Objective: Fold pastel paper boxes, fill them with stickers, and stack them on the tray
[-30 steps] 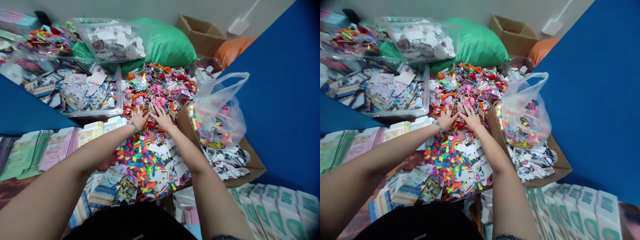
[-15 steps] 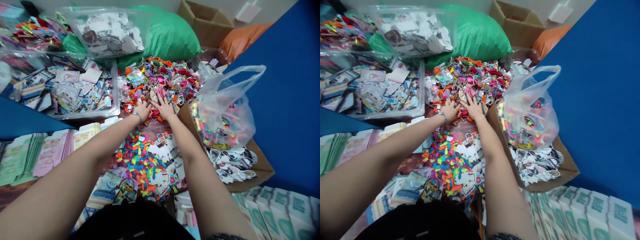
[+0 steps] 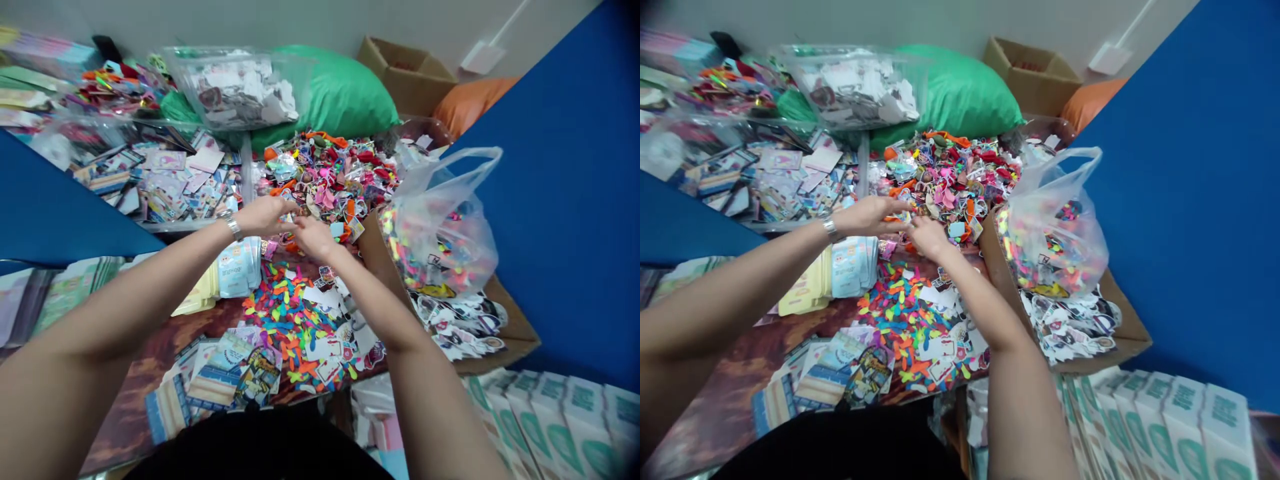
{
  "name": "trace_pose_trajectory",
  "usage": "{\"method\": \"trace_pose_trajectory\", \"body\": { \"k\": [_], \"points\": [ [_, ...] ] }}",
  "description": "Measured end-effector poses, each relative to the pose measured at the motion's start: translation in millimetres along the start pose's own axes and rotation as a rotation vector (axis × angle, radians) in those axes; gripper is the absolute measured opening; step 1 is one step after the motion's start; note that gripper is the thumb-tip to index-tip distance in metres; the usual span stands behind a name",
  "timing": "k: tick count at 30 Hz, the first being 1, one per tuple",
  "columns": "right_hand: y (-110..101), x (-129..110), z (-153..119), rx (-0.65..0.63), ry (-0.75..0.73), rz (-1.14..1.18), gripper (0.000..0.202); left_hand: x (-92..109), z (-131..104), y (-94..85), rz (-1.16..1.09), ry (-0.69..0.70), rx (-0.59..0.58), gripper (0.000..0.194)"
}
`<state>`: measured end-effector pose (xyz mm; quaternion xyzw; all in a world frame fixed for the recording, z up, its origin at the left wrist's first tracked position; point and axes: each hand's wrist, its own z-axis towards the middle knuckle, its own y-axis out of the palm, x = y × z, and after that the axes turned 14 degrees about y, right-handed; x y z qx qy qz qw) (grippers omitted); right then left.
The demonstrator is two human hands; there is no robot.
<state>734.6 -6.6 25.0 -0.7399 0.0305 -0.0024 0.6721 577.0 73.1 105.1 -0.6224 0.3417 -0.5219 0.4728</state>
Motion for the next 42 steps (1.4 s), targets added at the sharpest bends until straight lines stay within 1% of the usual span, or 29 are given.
{"method": "trace_pose_trajectory", "body": {
  "k": [2,4,6,7,9,11,13,14,17,19,21,23,25,27,30,34,36,39,42],
  "points": [
    [13.3,-28.8,4.3,-0.033,-0.066,0.034,0.042,10.9,-31.8,-2.6,-0.069,-0.007,0.148,0.061],
    [26.3,-48.5,10.4,-0.043,-0.107,0.052,0.044,23.8,-70.8,-0.2,-0.157,-0.023,0.234,0.061],
    [35.0,-56.5,16.5,-0.042,-0.107,0.055,0.044,37.4,-114.7,8.3,-0.239,-0.049,0.234,0.058],
    [36.9,-56.5,18.9,-0.037,-0.092,0.052,0.042,44.0,-137.2,15.2,-0.271,-0.087,0.234,0.058],
    [36.2,-51.5,21.7,-0.012,-0.035,0.044,0.038,56.1,-180.3,34.2,-0.336,-0.191,0.248,0.057],
    [30.9,-44.6,20.3,0.029,0.023,0.037,0.039,67.0,-217.0,58.9,-0.379,-0.268,0.278,0.055],
    [24.8,-41.1,13.2,0.061,0.049,0.036,0.042,77.3,-243.7,86.3,-0.358,-0.300,0.275,0.054],
    [22.8,-41.7,7.4,0.067,0.049,0.038,0.044,82.4,-253.0,99.7,-0.333,-0.304,0.291,0.054],
    [25.9,-51.9,-18.8,0.033,0.004,0.043,0.043,97.9,-267.2,133.7,-0.261,-0.284,0.315,0.051],
    [35.3,-61.8,-41.5,-0.014,-0.056,0.040,0.045,108.1,-270.1,149.1,-0.219,-0.262,0.313,0.049],
    [46.5,-68.6,-65.7,-0.059,-0.111,0.032,0.044,117.2,-273.0,159.5,-0.162,-0.241,0.310,0.050],
    [54.4,-69.9,-88.8,-0.093,-0.137,0.021,0.038,124.4,-278.0,167.2,-0.105,-0.220,0.307,0.049],
    [56.0,-66.8,-108.1,-0.103,-0.130,0.015,0.034,129.3,-285.3,174.4,-0.076,-0.205,0.296,0.048],
    [52.1,-63.5,-121.3,-0.094,-0.101,0.013,0.034,132.5,-292.7,181.7,-0.068,-0.204,0.288,0.047],
    [44.3,-65.9,-127.9,-0.072,-0.019,0.009,0.035,136.2,-299.9,191.6,-0.061,-0.199,0.286,0.045],
    [42.9,-79.9,-120.1,-0.047,0.139,-0.013,0.038,142.6,-301.6,197.9,-0.053,-0.182,0.308,0.042],
    [44.9,-86.2,-114.5,-0.045,0.183,-0.024,0.040,146.1,-301.6,198.6,-0.036,-0.185,0.323,0.041],
    [45.5,-92.3,-109.1,-0.057,0.179,-0.033,0.035,150.4,-302.9,199.2,0.006,-0.191,0.313,0.041],
    [38.6,-93.2,-108.0,-0.046,0.153,-0.015,0.031,151.7,-307.1,201.5,0.043,-0.187,0.297,0.042]
  ]
}}
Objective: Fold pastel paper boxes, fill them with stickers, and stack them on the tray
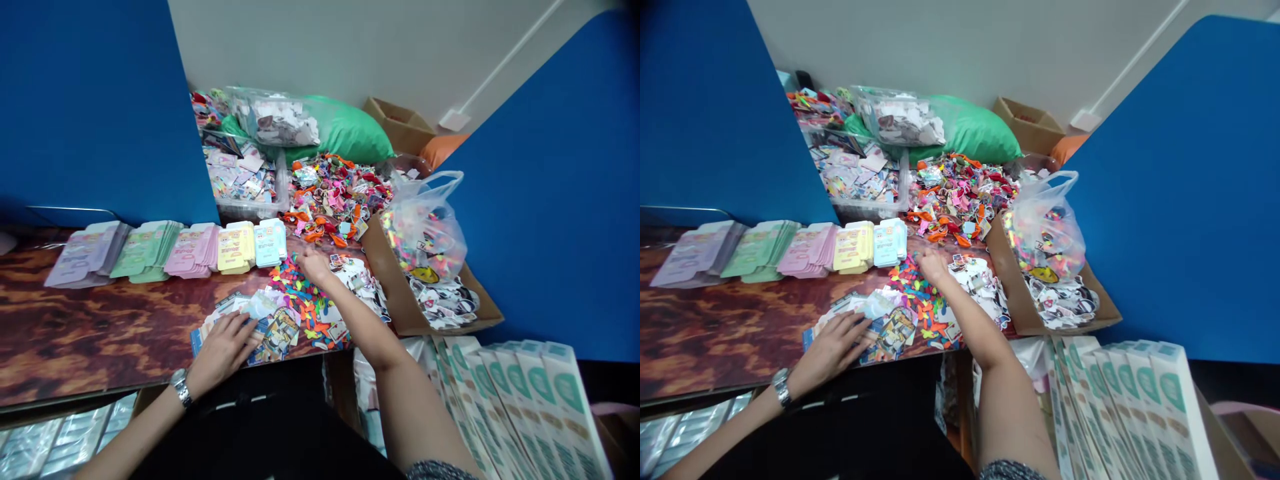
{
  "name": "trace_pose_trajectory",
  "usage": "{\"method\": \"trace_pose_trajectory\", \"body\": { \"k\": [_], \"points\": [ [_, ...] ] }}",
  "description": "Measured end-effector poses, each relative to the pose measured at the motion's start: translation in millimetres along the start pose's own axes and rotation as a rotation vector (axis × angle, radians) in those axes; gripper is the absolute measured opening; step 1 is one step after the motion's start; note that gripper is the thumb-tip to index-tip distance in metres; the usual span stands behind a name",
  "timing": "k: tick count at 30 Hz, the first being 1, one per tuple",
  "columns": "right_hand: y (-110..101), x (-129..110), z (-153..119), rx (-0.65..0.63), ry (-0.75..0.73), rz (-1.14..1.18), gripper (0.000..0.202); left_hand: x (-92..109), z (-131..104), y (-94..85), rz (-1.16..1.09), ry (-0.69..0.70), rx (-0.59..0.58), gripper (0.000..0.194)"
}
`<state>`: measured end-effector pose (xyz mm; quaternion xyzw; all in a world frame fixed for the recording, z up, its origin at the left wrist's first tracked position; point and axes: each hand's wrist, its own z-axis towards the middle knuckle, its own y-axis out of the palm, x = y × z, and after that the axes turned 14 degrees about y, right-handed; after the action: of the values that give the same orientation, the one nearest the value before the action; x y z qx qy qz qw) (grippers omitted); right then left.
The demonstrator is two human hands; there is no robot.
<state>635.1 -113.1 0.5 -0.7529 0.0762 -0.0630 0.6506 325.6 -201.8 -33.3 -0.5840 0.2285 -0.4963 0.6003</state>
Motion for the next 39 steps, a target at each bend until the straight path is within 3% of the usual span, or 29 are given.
{"method": "trace_pose_trajectory", "body": {
  "k": [4,7,11,13,16,19,22,25,28,30,32,35,37,39],
  "points": [
    [-24.6,13.9,5.8,0.026,-0.039,0.078,0.031,-5.5,-13.7,1.9,0.019,0.008,0.006,0.046],
    [-48.3,34.8,16.6,0.061,0.015,0.139,0.041,-10.2,-28.0,0.9,0.039,0.015,0.004,0.057],
    [-56.6,49.5,13.2,0.319,0.193,0.296,0.057,-9.8,-42.6,-0.2,0.075,0.010,-0.056,0.071],
    [-43.3,38.8,-6.0,0.353,0.086,0.392,0.052,-8.6,-45.3,3.1,0.085,-0.006,-0.080,0.072],
    [-6.1,0.7,-51.8,0.179,-0.297,0.420,0.040,-8.9,-43.9,12.6,0.100,-0.010,-0.087,0.071],
    [39.0,-41.5,-95.6,0.236,-0.513,0.311,0.051,-9.5,-37.5,21.1,0.121,0.000,-0.083,0.072],
    [76.4,-66.8,-115.8,0.336,-0.590,0.271,0.044,-10.7,-27.8,24.3,0.122,0.016,-0.067,0.074],
    [89.0,-73.3,-110.2,0.415,-0.568,0.316,0.040,-14.7,-19.4,22.6,0.116,0.050,-0.010,0.078],
    [63.1,-60.7,-95.5,0.482,-0.580,0.300,0.042,-17.8,-21.2,18.9,0.133,0.033,0.129,0.067],
    [26.3,-37.3,-84.1,0.575,-0.518,0.230,0.041,-24.7,-28.7,19.2,0.142,0.022,0.226,0.058],
    [-19.5,1.0,-73.1,0.740,-0.347,0.139,0.036,-40.0,-35.5,25.1,0.118,0.026,0.286,0.051],
    [-89.6,78.2,-74.2,0.867,0.093,-0.020,0.035,-64.0,-37.3,40.6,0.061,0.104,0.333,0.048],
    [-126.7,129.8,-95.0,0.814,0.451,-0.090,0.040,-68.7,-35.0,47.9,0.011,0.202,0.341,0.046],
    [-150.6,174.5,-130.2,0.722,0.672,-0.140,0.043,-64.4,-30.5,49.9,-0.052,0.290,0.332,0.052]
  ]
}}
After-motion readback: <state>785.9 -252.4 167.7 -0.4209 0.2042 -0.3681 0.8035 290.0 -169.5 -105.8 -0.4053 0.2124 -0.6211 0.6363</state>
